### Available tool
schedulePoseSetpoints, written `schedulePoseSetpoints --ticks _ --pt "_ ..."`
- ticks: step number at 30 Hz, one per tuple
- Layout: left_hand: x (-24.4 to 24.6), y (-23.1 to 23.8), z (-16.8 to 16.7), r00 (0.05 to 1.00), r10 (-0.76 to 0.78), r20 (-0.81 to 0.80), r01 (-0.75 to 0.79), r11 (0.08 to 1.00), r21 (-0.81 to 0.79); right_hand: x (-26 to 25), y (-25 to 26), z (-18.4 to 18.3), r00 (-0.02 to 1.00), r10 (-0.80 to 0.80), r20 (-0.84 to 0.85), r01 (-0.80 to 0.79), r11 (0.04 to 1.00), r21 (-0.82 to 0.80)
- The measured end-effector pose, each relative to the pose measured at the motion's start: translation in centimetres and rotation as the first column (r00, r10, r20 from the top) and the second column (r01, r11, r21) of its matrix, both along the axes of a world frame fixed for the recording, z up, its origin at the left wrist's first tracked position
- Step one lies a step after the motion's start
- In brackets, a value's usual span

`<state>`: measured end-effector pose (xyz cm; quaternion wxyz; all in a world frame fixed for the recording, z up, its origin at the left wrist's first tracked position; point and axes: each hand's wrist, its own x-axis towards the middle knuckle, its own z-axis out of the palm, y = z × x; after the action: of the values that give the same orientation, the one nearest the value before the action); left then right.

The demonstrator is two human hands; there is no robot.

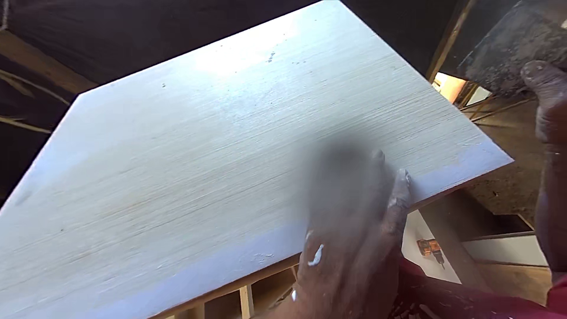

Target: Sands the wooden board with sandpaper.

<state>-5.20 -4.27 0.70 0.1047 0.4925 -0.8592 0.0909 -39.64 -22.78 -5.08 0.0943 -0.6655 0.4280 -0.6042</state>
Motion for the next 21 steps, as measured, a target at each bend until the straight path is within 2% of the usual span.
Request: schedulePoseSetpoints --ticks 7,13,21 --pt "-4.4 -1.3 0.0 0.992 -0.124 -0.032 0.123 0.992 -0.030 0.5 1.6 0.6 0.999 -0.018 -0.028 0.018 1.000 0.015" --pt "-8.8 -3.7 -0.1 0.991 -0.130 -0.042 0.130 0.992 -0.005 -0.4 2.4 0.1 1.000 -0.023 0.016 0.023 1.000 -0.012" --pt "-8.8 -4.0 0.4 0.957 -0.283 -0.063 0.285 0.958 0.026 0.5 3.6 -0.7 0.994 -0.096 0.061 0.089 0.989 0.115"
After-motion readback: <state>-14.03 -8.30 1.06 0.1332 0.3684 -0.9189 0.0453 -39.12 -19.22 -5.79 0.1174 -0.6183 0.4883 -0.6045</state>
